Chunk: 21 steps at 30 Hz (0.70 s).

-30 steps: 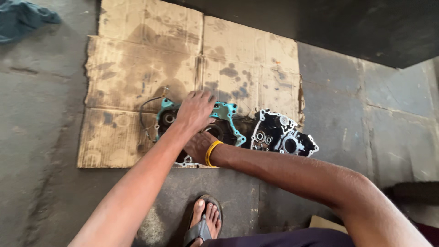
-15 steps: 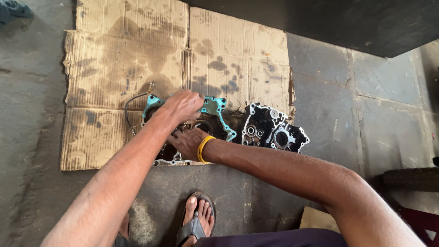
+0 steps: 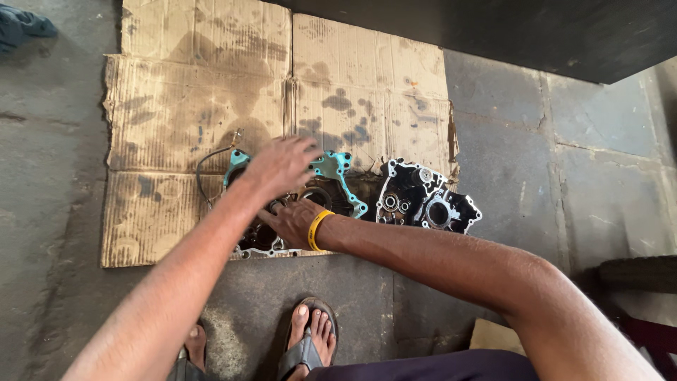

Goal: The person removes a gasket from a disassembled engine casing and cleans the internal surfaces by hand. They then place a new gasket onto the casing and continue to clean and inspect the components.

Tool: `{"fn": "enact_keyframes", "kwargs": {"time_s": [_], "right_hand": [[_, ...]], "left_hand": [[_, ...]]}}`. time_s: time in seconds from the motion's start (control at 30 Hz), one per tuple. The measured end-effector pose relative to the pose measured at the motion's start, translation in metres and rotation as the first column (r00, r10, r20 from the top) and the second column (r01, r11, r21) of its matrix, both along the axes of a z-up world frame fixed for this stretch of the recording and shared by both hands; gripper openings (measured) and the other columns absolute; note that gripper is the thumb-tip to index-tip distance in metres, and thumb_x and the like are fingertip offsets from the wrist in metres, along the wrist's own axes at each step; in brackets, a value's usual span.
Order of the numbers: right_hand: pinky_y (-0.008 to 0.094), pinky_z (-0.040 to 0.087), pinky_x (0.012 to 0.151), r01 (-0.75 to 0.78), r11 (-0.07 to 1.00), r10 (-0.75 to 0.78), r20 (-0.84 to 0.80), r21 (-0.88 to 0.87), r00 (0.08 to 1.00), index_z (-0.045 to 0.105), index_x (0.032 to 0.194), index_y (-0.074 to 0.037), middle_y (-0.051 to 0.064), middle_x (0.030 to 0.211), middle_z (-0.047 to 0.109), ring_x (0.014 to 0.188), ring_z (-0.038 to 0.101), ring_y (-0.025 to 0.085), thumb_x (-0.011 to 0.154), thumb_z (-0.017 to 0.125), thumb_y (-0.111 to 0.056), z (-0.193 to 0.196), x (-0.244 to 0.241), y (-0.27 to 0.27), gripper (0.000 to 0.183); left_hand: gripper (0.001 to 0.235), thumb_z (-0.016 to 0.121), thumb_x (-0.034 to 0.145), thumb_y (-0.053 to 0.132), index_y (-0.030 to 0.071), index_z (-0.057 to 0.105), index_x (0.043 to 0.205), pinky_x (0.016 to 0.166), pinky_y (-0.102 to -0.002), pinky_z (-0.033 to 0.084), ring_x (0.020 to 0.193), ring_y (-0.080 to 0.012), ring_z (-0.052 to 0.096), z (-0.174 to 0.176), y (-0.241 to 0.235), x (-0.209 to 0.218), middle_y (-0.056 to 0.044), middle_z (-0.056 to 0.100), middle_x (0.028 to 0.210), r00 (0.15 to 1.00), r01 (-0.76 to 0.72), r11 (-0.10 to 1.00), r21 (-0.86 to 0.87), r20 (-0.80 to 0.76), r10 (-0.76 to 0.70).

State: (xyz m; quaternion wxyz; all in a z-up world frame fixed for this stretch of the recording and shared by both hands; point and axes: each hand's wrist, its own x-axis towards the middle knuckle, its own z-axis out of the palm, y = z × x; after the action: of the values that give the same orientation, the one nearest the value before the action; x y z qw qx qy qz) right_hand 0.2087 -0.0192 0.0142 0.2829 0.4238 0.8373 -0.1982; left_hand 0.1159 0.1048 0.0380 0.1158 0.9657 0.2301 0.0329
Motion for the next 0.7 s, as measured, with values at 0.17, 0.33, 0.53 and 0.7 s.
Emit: {"fn": "enact_keyframes", "kwargs": {"time_s": [0.17,0.33,0.53,0.7], "right_hand": [[0.052,0.039,0.112,0.071,0.877,0.178,-0.459,0.475,0.87,0.057,0.13,-0.006,0.023,0.133,0.063,0.129,0.058,0.038,0.085,0.057,-0.026,-0.057,0.011,0.0,0.049],[0.053,0.038,0.114,0.007,0.944,0.116,-0.354,0.33,0.928,0.063,0.126,-0.004,0.021,0.129,0.065,0.128,0.058,0.037,0.083,0.061,-0.021,-0.077,0.02,-0.005,0.046],[0.05,0.043,0.112,-0.016,0.913,0.192,-0.393,0.407,0.899,0.07,0.113,-0.004,0.017,0.117,0.07,0.121,0.062,0.035,0.084,0.061,-0.013,-0.083,0.011,-0.003,0.031],[0.05,0.042,0.11,0.02,0.89,0.211,-0.452,0.455,0.867,0.071,0.108,-0.006,0.016,0.116,0.071,0.12,0.062,0.035,0.08,0.059,-0.011,-0.076,0.009,-0.004,0.031]], "left_hand": [[0.061,0.068,0.09,0.046,0.012,0.056,0.139,0.11,-0.053,0.043,0.135,-0.0331,0.049,-0.015,-0.02,0.024,-0.017,0.046,0.151,0.999,-0.011,0.99,0.144,-0.034,0.016],[0.065,0.069,0.089,0.046,0.008,0.056,0.14,0.101,-0.052,0.05,0.131,-0.0336,0.053,-0.021,-0.025,0.038,-0.019,0.047,0.151,0.996,0.085,0.971,0.225,0.019,-0.092],[0.053,0.072,0.085,0.021,0.006,0.059,0.134,0.087,-0.042,0.059,0.114,-0.0299,0.063,-0.021,-0.024,0.061,-0.019,0.052,0.146,0.992,0.061,0.957,0.283,0.085,-0.088],[0.023,0.067,0.089,0.006,-0.001,0.071,0.111,0.074,-0.036,0.064,0.097,-0.0292,0.07,-0.027,-0.015,0.067,-0.023,0.065,0.129,0.982,0.119,0.98,0.159,0.127,-0.14]]}}
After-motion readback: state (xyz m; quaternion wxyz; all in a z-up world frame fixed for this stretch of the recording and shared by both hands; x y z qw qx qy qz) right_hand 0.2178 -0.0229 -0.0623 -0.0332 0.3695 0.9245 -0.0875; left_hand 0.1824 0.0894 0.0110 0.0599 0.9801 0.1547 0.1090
